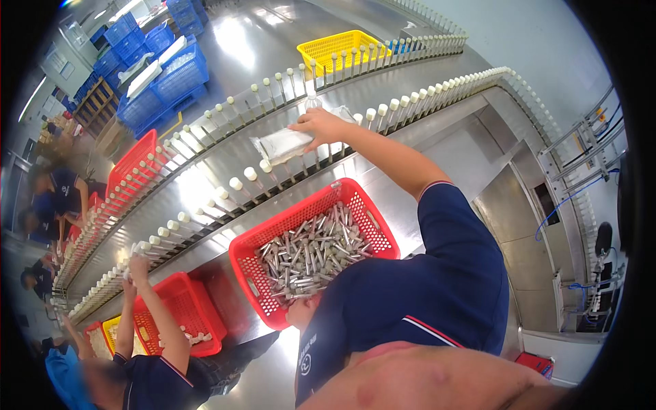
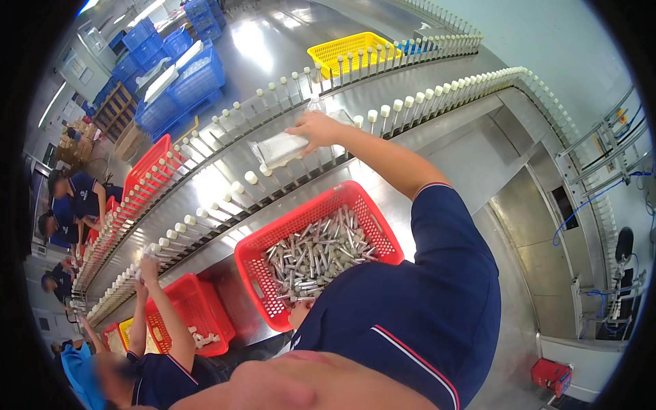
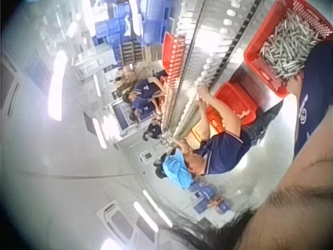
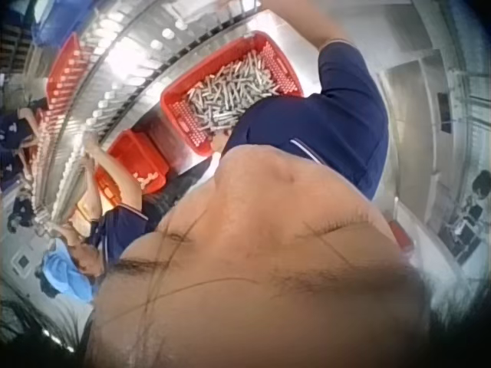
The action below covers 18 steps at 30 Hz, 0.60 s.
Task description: The person sorts items from a red basket into small white containers on a conveyor belt.
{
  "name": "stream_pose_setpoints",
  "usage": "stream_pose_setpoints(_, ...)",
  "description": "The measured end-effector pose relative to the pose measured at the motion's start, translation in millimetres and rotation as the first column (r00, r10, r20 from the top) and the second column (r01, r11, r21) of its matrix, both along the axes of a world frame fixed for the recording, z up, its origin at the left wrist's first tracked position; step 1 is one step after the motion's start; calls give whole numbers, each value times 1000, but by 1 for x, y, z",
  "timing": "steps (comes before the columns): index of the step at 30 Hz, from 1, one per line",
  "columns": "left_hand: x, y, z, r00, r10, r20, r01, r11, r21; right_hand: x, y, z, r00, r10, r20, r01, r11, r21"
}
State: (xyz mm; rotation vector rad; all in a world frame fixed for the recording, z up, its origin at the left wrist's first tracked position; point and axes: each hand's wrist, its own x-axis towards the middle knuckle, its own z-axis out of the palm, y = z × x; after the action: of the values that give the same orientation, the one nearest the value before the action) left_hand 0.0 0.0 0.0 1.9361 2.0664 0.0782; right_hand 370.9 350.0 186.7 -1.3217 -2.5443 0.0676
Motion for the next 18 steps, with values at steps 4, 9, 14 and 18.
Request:
stream_pose_setpoints(4, 22, 26, -29, 997, 57, 47, -61, 994, 93, 7, 37, 7, 987, 74, 145, -87, 993, 81)
stream_pose_setpoints(9, 14, 17, -32, 993, -28, 113, 22, 999, 48, 17, 6, 15, 999, -26, 34, 21, 991, 135)
stream_pose_setpoints(14, 23, 6, -23, 997, 36, 68, -43, 994, 103, -17, 14, -7, 998, 24, 62, -34, 985, 167)
stream_pose_setpoints(18, 24, 7, -17, 997, 24, 71, -32, 993, 111, 1, 9, 5, 982, -107, 155, 116, 992, -54)
